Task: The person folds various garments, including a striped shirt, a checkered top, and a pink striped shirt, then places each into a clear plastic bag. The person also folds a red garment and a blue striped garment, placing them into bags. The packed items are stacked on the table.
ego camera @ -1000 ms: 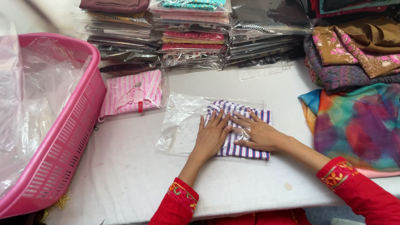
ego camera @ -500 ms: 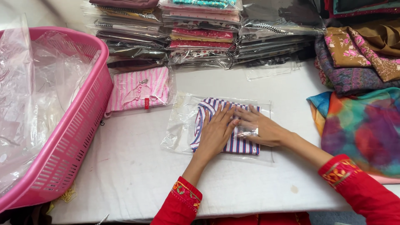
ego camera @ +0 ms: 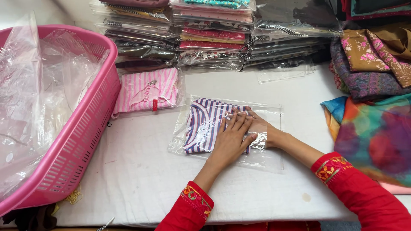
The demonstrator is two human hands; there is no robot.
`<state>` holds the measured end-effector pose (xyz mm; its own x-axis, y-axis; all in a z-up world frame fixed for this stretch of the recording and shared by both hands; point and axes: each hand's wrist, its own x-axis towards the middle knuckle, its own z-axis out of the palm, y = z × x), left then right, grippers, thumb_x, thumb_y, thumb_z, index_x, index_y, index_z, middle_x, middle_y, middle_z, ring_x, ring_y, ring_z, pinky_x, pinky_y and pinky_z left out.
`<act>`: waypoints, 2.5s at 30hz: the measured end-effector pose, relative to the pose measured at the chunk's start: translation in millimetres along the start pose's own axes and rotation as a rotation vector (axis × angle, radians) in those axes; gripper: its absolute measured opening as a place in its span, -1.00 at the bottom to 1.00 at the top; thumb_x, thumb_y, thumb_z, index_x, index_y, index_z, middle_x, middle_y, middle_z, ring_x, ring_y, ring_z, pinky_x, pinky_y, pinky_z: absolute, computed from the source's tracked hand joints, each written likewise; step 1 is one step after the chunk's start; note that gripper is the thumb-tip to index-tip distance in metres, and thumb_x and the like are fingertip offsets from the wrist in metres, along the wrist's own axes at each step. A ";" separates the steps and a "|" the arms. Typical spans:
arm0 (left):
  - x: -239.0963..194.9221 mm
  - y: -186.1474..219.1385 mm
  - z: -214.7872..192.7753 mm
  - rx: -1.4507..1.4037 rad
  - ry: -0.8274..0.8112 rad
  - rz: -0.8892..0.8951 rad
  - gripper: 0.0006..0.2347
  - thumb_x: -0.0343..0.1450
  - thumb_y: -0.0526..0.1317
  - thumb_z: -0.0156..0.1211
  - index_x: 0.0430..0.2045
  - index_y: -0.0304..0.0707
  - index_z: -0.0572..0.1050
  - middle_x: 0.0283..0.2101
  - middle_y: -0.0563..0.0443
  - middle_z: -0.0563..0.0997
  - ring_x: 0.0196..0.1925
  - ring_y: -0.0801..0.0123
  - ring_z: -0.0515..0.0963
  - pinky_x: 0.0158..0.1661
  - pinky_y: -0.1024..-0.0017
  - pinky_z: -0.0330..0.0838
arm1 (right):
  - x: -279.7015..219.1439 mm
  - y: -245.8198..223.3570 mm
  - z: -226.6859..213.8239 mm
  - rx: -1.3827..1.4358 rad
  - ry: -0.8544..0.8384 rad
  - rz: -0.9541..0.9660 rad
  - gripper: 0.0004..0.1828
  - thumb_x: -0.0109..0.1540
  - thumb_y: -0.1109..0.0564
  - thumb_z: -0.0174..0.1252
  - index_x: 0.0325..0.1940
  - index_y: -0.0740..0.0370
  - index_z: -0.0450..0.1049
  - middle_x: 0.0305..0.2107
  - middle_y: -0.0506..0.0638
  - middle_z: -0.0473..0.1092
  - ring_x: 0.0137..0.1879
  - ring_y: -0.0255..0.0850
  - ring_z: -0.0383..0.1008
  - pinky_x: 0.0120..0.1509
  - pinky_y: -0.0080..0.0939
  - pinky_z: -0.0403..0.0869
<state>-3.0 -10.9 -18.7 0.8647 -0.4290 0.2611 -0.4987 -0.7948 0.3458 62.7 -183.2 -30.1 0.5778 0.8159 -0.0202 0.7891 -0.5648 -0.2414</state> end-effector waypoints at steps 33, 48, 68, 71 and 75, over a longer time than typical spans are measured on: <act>-6.0 18.5 0.6 -0.089 0.041 0.324 -0.56 0.56 0.12 -0.05 0.30 0.07 0.46 0.46 -0.02 0.31 0.54 -0.15 0.14 0.49 0.01 -0.05 | -60.8 -7.4 22.3 -0.242 0.222 -0.070 -0.11 0.25 -0.39 -0.03 0.55 0.04 0.01 0.49 0.04 -0.11 0.60 0.02 -0.26 0.60 0.29 -0.37; -77.9 -134.2 -108.3 -0.626 -0.066 -0.959 -0.71 0.37 -0.04 0.36 -0.12 -0.15 0.65 -0.18 0.00 0.77 -0.21 0.35 0.69 -0.20 0.38 0.50 | -69.3 -34.2 -8.5 0.083 0.170 0.063 -0.50 0.34 -0.18 -0.08 0.34 -0.08 0.32 0.36 0.20 0.13 0.58 0.10 -0.04 0.60 0.19 -0.33; -81.6 -176.7 -76.5 -0.792 -0.003 -0.950 -0.57 0.25 -0.31 0.51 -0.11 -0.37 0.37 -0.33 -0.18 0.69 -0.33 0.28 0.69 -0.37 0.38 0.64 | -59.1 -42.8 -12.2 -0.021 0.058 0.153 -0.33 0.30 -0.46 -0.24 0.45 -0.37 0.20 0.47 -0.12 0.01 0.62 -0.13 -0.24 0.57 0.12 -0.35; -87.2 -188.1 -75.3 -0.921 -0.015 -0.974 -0.56 0.24 -0.33 0.49 -0.13 -0.37 0.33 -0.32 -0.20 0.70 -0.33 0.27 0.70 -0.34 0.39 0.67 | -60.9 -39.6 -8.6 -0.021 0.155 0.077 -0.34 0.31 -0.47 -0.22 0.45 -0.32 0.23 0.49 -0.06 0.00 0.62 -0.07 -0.26 0.63 0.15 -0.32; -84.8 -185.5 -71.7 -0.852 -0.013 -0.928 -0.55 0.23 -0.33 0.52 -0.10 -0.40 0.37 -0.32 -0.19 0.70 -0.33 0.31 0.70 -0.33 0.40 0.66 | -59.9 -44.7 -16.3 -0.026 0.102 0.132 -0.26 0.25 -0.50 -0.21 0.49 -0.34 0.17 0.51 -0.05 -0.02 0.59 -0.07 -0.30 0.53 0.16 -0.33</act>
<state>12.0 203.6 -40.4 0.9076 0.1332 -0.3982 0.4198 -0.2721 0.8659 -3.7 -208.9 -2.2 0.6942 0.7181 0.0486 0.7091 -0.6707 -0.2175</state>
